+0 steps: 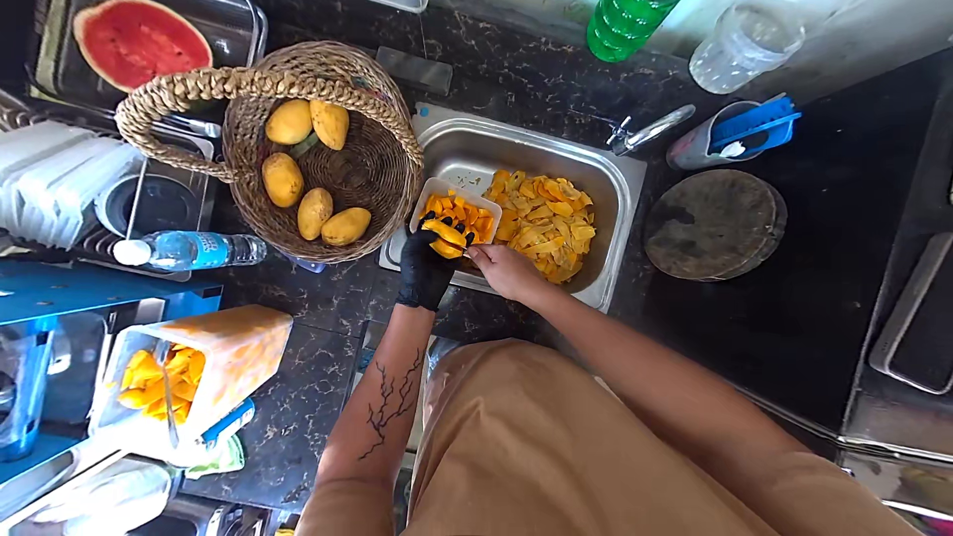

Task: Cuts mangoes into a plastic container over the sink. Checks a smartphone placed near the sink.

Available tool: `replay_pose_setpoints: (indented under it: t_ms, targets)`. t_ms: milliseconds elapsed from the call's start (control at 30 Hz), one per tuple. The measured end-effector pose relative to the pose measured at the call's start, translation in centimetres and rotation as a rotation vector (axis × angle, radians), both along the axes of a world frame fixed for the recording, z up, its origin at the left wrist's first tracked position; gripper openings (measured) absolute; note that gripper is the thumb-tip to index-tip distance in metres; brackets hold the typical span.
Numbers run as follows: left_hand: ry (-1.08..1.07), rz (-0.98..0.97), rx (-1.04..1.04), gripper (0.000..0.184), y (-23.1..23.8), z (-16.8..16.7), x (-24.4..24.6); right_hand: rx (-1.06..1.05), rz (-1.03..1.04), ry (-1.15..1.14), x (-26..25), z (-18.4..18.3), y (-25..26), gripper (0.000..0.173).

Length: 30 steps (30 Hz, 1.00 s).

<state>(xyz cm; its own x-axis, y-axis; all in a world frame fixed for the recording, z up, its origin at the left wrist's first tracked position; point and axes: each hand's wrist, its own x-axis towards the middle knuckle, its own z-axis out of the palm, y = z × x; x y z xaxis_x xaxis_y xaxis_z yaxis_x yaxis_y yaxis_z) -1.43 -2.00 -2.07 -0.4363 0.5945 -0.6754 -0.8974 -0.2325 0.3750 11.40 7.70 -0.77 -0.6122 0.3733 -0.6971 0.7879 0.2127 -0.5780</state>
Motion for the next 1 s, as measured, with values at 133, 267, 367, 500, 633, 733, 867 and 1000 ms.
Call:
replay_pose_setpoints:
  t_ms: [133, 267, 367, 500, 633, 733, 867, 1000]
  targets:
    - [0.062, -0.032, 0.002, 0.046, -0.3, -3.2, -0.2, 0.055, -0.009, -0.031, -0.3, -0.2, -0.4, 0.051]
    - [0.081, -0.007, -0.055, 0.046, 0.0, -3.5, 0.2, 0.117, 0.001, -0.057, -0.7, -0.3, -0.7, 0.052]
    - [0.096, 0.024, -0.103, 0.045, 0.5, -3.6, 0.5, 0.108, -0.005, -0.064, -0.9, -0.6, -0.5, 0.054]
    - [0.194, -0.014, -0.192, 0.057, 0.8, -3.7, 0.7, 0.035, -0.058, -0.009, -0.9, -1.6, 0.6, 0.054]
    - [0.206, -0.068, -0.183, 0.042, 0.0, -3.8, 0.0, -0.006, -0.159, -0.093, 1.2, -1.9, 3.0, 0.06]
    - [0.207, -0.085, -0.234, 0.048, 0.0, -2.8, 0.1, -0.122, -0.151, -0.204, 2.7, -3.0, 4.3, 0.061]
    - [-0.003, -0.017, -0.009, 0.041, -0.2, -1.7, 0.2, -0.13, -0.152, 0.049, 3.1, 2.6, 1.6, 0.047]
    - [-0.042, -0.006, 0.233, 0.04, 0.1, 0.1, 1.1, 0.122, -0.01, 0.117, 3.6, 6.3, -2.0, 0.038]
